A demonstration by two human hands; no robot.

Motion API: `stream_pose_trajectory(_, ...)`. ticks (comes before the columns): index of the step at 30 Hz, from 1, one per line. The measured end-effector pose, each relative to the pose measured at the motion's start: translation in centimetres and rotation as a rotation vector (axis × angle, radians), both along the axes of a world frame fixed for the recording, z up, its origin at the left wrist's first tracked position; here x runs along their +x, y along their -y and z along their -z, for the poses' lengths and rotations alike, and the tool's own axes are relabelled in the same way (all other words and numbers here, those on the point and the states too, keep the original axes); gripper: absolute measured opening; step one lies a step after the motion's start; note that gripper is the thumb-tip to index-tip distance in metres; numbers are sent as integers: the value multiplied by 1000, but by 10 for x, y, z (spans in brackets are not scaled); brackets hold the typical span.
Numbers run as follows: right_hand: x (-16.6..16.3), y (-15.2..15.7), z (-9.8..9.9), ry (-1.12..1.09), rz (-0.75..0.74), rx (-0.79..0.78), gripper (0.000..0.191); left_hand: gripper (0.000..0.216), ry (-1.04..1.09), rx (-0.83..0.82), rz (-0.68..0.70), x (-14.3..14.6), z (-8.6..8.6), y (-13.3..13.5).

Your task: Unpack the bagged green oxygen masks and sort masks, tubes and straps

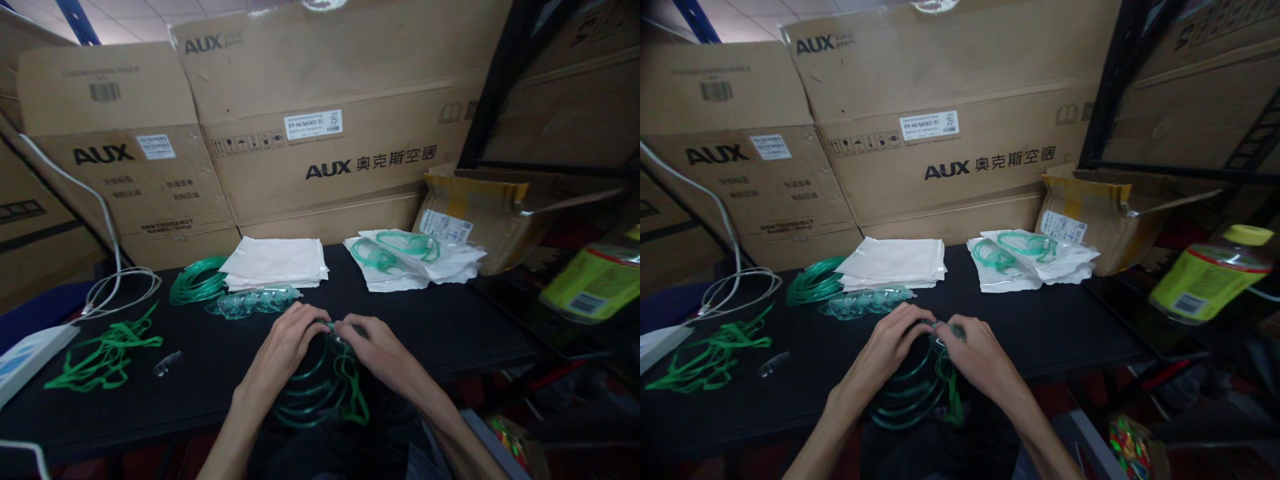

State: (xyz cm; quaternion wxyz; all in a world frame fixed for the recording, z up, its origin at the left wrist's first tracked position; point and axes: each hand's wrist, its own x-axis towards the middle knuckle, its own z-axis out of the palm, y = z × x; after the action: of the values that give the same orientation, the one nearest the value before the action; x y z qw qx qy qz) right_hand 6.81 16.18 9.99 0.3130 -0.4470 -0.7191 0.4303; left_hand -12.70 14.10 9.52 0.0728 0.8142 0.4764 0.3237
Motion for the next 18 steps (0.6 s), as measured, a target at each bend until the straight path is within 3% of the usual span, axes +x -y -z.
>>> stream_pose_trajectory(4,-4,0,2,-58,33,-70,48,18,-22,-3,-10,0,1,0)
stream_pose_trajectory(11,-8,-1,6,-10,82,-37,33,16,-89,-20,12,2,1,-1)
stream_pose_trajectory(18,-6,1,2,-28,76,0,31,15,-14,-7,61,1,-2,2)
